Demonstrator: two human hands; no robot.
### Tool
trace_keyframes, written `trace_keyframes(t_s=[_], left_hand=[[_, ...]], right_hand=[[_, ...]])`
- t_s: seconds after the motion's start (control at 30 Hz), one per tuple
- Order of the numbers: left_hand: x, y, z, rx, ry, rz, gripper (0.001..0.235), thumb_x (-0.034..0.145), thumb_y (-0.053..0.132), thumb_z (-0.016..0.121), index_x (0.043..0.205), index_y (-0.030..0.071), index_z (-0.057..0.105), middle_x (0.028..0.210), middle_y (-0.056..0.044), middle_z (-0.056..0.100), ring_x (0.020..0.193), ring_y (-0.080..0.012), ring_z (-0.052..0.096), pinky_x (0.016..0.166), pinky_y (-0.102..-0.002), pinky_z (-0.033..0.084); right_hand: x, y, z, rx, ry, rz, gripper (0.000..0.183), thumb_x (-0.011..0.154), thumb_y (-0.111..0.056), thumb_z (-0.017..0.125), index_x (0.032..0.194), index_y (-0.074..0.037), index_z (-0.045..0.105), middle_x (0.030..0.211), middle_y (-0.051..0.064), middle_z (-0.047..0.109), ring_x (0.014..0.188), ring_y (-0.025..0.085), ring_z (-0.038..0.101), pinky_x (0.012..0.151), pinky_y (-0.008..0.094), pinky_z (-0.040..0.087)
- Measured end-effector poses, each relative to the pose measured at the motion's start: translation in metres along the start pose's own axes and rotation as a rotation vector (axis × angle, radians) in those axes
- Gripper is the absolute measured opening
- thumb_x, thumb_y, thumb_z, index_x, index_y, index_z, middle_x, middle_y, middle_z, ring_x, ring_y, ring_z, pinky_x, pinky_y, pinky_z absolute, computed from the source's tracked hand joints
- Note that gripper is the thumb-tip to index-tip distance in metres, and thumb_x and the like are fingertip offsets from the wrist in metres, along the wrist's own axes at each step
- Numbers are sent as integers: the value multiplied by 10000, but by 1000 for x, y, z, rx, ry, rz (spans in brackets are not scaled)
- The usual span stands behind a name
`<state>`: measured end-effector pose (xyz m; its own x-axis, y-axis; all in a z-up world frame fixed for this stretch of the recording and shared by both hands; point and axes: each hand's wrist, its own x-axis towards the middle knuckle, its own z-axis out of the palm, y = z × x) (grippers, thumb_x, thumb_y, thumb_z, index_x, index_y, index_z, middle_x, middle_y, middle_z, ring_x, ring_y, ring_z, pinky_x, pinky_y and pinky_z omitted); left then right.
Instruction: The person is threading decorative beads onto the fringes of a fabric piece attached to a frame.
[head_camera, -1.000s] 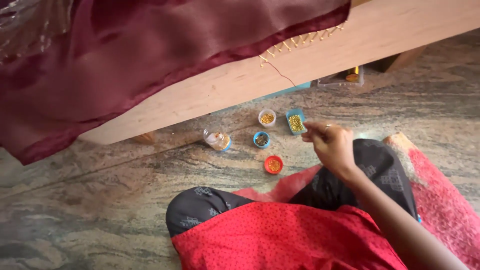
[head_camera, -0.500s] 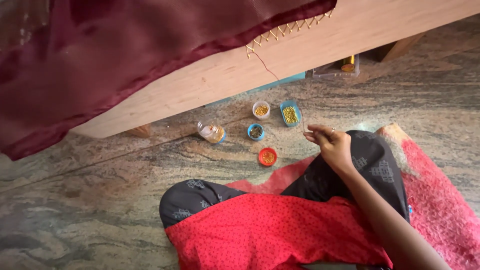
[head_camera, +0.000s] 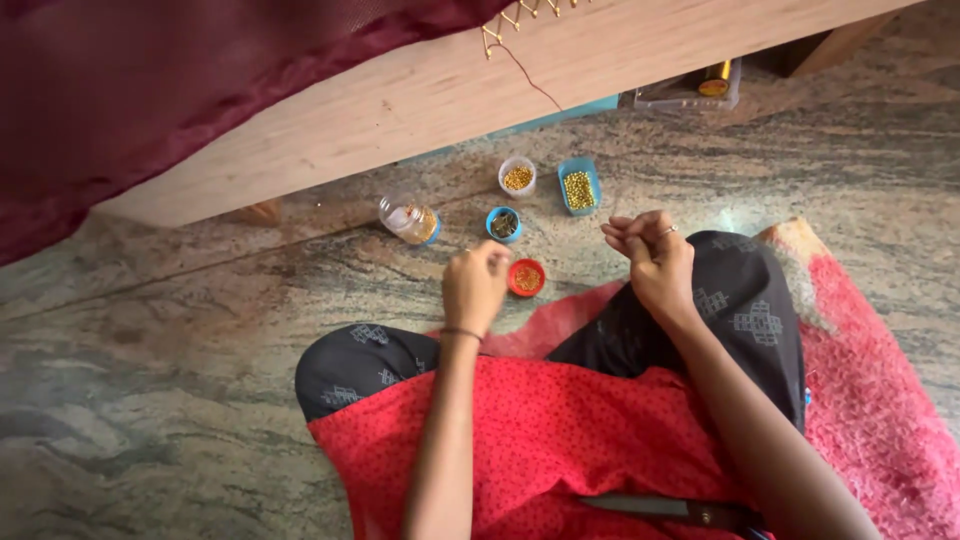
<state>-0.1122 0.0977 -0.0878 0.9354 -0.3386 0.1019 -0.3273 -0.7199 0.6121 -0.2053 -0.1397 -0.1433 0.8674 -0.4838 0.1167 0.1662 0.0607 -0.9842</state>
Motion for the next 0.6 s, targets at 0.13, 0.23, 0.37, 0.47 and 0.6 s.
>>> trace_keyframes(t_s=[0.13,0.23,0.37,0.47,0.6], left_hand=[[32,-60,50,16,-41,-26,69,859,204,728,882,152,767,859,-110,772,821,-313,748,736,-433,575],[59,-57,63,46,55,-16,90,877,206,719,916,131,750,912,-116,762,848,-339,729,742,-459,564],[86,-68,86,250,23,-57,116,829,232,758,855,121,779,925,-177,730,850,-405,704,726,-502,555],[98,-104,123,381,-38,-100,139,888,219,704,855,105,777,906,-189,733,847,-396,723,722,-500,574],[102,-133,145,482,-52,-125,197,948,143,617,862,93,787,903,-201,742,849,-385,740,722,-496,594]], right_hand=[[2,4,-2,162,-4,73,157,1038,122,470,1150,22,421,1223,263,681,1165,310,722,1023,388,614],[5,1,2,178,8,123,211,1036,122,474,1207,14,417,1219,282,672,1156,320,710,1025,395,603],[4,0,1,120,12,156,213,1030,113,476,1222,30,437,1204,279,682,1142,313,713,1016,387,602],[7,1,1,96,-2,163,214,1028,110,470,1226,36,441,1203,280,685,1140,309,715,1010,382,601],[10,3,4,83,-18,186,214,1025,106,462,1228,41,439,1202,279,688,1138,301,718,1002,375,601]])
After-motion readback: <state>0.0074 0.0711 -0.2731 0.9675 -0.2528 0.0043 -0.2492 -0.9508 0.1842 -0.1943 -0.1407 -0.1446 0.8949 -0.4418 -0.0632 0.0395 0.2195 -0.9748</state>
